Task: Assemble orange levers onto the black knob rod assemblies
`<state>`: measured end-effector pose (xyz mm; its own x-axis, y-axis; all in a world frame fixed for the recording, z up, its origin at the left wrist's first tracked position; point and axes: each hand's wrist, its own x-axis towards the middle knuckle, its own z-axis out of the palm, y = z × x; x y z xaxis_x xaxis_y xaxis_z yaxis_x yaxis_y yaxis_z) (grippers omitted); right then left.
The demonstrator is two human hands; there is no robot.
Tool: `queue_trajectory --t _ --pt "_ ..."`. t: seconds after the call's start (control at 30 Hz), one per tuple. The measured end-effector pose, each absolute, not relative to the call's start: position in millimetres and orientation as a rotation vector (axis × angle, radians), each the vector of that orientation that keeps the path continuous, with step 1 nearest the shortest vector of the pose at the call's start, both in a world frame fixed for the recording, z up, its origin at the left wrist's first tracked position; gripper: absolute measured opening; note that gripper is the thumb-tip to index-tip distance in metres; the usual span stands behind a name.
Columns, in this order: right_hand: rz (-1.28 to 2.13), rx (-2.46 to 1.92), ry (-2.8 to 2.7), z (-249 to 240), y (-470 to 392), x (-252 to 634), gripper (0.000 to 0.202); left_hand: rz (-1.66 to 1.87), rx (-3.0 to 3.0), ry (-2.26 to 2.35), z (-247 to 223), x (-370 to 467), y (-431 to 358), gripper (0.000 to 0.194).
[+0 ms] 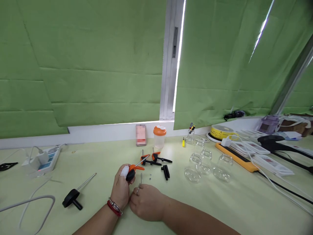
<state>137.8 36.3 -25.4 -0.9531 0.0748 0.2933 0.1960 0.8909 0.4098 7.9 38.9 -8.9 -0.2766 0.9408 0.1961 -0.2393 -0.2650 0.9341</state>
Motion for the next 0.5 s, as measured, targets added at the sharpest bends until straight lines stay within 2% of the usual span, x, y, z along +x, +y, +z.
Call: queue_trajectory --t 0.23,0.5 --pt "-0.626 0.046 -2.662 -32 14 137 0.009 1.636 1.096 1.032 -11 8 37 0.025" --pt "-0.498 0.047 -2.812 -31 -6 134 0.008 1.48 1.209 1.0 -10 11 32 0.027"
